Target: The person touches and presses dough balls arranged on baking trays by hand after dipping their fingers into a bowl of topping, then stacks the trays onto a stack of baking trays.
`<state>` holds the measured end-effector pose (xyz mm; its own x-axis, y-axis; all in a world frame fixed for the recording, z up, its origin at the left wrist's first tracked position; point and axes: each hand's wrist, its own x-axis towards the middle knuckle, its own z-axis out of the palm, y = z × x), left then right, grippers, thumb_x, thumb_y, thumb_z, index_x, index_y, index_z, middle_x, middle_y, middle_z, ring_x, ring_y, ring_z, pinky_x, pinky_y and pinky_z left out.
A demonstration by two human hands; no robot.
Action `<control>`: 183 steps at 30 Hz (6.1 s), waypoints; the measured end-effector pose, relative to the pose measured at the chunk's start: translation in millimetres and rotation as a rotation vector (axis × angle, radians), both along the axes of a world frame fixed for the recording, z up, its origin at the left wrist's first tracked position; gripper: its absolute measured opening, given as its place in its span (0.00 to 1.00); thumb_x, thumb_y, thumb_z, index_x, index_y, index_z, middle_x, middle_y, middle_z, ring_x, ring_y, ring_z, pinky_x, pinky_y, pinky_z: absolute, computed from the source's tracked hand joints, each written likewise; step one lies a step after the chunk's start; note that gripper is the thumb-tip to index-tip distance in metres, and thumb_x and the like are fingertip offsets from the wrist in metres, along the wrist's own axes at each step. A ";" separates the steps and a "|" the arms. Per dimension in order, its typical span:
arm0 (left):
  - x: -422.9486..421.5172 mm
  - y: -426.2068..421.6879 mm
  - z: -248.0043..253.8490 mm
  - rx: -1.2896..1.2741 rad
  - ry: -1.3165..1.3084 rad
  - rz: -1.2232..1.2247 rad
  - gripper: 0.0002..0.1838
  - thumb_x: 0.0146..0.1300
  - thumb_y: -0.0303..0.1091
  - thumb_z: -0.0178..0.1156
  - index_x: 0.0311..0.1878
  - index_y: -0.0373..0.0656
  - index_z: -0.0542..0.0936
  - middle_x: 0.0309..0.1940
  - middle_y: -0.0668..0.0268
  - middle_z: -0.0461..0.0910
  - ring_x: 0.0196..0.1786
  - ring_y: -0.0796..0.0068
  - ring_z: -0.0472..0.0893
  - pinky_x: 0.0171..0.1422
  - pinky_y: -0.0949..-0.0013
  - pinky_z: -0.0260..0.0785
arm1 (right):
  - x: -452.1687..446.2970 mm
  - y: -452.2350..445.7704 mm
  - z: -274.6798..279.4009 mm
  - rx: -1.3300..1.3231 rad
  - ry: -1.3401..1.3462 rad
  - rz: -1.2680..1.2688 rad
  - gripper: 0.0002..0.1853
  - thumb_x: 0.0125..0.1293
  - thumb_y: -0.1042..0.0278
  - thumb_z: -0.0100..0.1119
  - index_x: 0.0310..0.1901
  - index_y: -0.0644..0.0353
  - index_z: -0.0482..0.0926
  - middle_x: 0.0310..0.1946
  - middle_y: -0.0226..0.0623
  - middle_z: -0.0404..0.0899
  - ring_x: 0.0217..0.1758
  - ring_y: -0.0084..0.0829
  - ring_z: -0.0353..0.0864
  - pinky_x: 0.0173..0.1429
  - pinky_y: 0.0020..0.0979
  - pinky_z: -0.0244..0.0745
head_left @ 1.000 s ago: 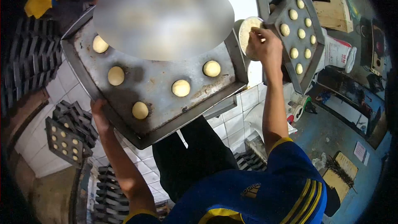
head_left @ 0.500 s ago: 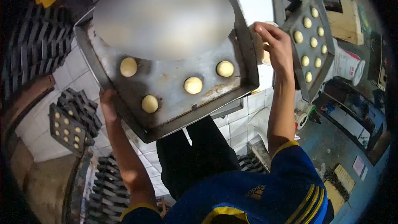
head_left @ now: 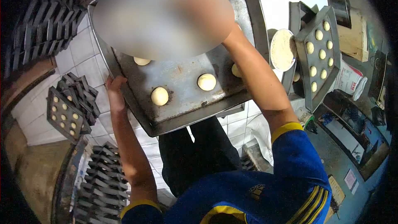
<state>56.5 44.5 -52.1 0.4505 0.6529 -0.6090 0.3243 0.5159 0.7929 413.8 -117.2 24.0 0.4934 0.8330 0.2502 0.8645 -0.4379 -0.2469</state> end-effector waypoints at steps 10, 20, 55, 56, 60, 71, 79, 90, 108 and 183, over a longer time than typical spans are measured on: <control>17.9 -7.3 26.3 -0.159 -0.074 0.012 0.19 0.60 0.31 0.61 0.55 0.39 0.80 0.46 0.65 0.83 0.47 0.68 0.80 0.58 0.64 0.73 | -36.3 -25.1 8.2 -0.208 -0.131 0.082 0.27 0.74 0.69 0.57 0.74 0.55 0.76 0.65 0.38 0.83 0.59 0.43 0.83 0.64 0.40 0.82; 27.6 -13.2 47.2 -0.102 -0.027 0.000 0.17 0.61 0.29 0.59 0.54 0.39 0.79 0.42 0.64 0.82 0.45 0.67 0.82 0.57 0.63 0.74 | -35.8 -5.5 -26.3 -0.052 0.017 0.098 0.43 0.81 0.32 0.46 0.77 0.68 0.68 0.80 0.55 0.67 0.85 0.51 0.64 0.88 0.49 0.58; 37.4 -19.9 37.0 -0.082 -0.066 0.203 0.34 0.77 0.55 0.53 0.76 0.40 0.73 0.65 0.58 0.79 0.64 0.60 0.80 0.72 0.57 0.71 | -1.0 -318.6 85.2 -0.089 0.462 -0.768 0.16 0.74 0.59 0.72 0.54 0.62 0.92 0.43 0.35 0.93 0.42 0.23 0.86 0.47 0.28 0.78; 51.5 -26.5 70.6 -0.046 -0.055 0.175 0.36 0.77 0.55 0.53 0.80 0.42 0.70 0.69 0.58 0.77 0.66 0.60 0.79 0.74 0.56 0.69 | -1.8 -309.9 88.1 -0.094 0.460 -0.743 0.16 0.74 0.59 0.72 0.54 0.62 0.92 0.43 0.35 0.93 0.42 0.23 0.86 0.47 0.28 0.78; 45.4 -19.0 64.6 -0.235 -0.256 0.115 0.41 0.77 0.49 0.55 0.86 0.43 0.57 0.71 0.57 0.74 0.72 0.62 0.75 0.75 0.62 0.69 | -22.0 -231.4 96.3 0.173 0.896 -0.812 0.17 0.73 0.61 0.73 0.55 0.63 0.91 0.41 0.30 0.89 0.35 0.15 0.75 0.37 0.21 0.63; 47.1 -21.5 62.0 -0.218 -0.297 0.123 0.39 0.76 0.47 0.55 0.85 0.43 0.59 0.72 0.56 0.75 0.71 0.63 0.77 0.75 0.59 0.72 | -54.4 62.8 12.8 0.197 0.382 0.165 0.11 0.69 0.63 0.72 0.47 0.57 0.93 0.43 0.39 0.93 0.44 0.36 0.90 0.48 0.36 0.83; 49.8 -20.7 69.7 -0.200 -0.300 0.119 0.34 0.77 0.43 0.54 0.83 0.43 0.66 0.73 0.59 0.76 0.74 0.64 0.75 0.80 0.61 0.65 | -58.5 85.3 1.7 -0.046 -0.042 0.361 0.14 0.69 0.63 0.68 0.54 0.47 0.92 0.45 0.31 0.92 0.47 0.42 0.87 0.48 0.39 0.85; 43.2 -16.7 43.9 -0.168 -0.313 0.080 0.37 0.77 0.47 0.55 0.85 0.46 0.63 0.74 0.58 0.74 0.73 0.63 0.77 0.78 0.58 0.69 | -81.2 57.5 -3.1 -0.063 0.184 0.379 0.26 0.76 0.65 0.55 0.73 0.62 0.76 0.75 0.44 0.77 0.73 0.52 0.77 0.73 0.52 0.74; 43.8 -18.8 61.0 -0.173 -0.224 0.050 0.42 0.76 0.44 0.57 0.88 0.43 0.56 0.76 0.56 0.71 0.74 0.65 0.73 0.77 0.62 0.67 | -29.9 -148.0 94.5 0.282 0.411 -0.496 0.17 0.83 0.66 0.61 0.64 0.66 0.85 0.54 0.41 0.90 0.56 0.28 0.88 0.60 0.30 0.83; -1.3 -32.3 32.9 -0.151 -0.246 0.012 0.34 0.83 0.62 0.50 0.76 0.44 0.74 0.65 0.63 0.80 0.66 0.65 0.78 0.74 0.59 0.68 | -37.2 -299.3 82.4 -0.209 0.230 -0.662 0.12 0.70 0.60 0.72 0.47 0.58 0.92 0.43 0.47 0.90 0.43 0.49 0.90 0.48 0.42 0.81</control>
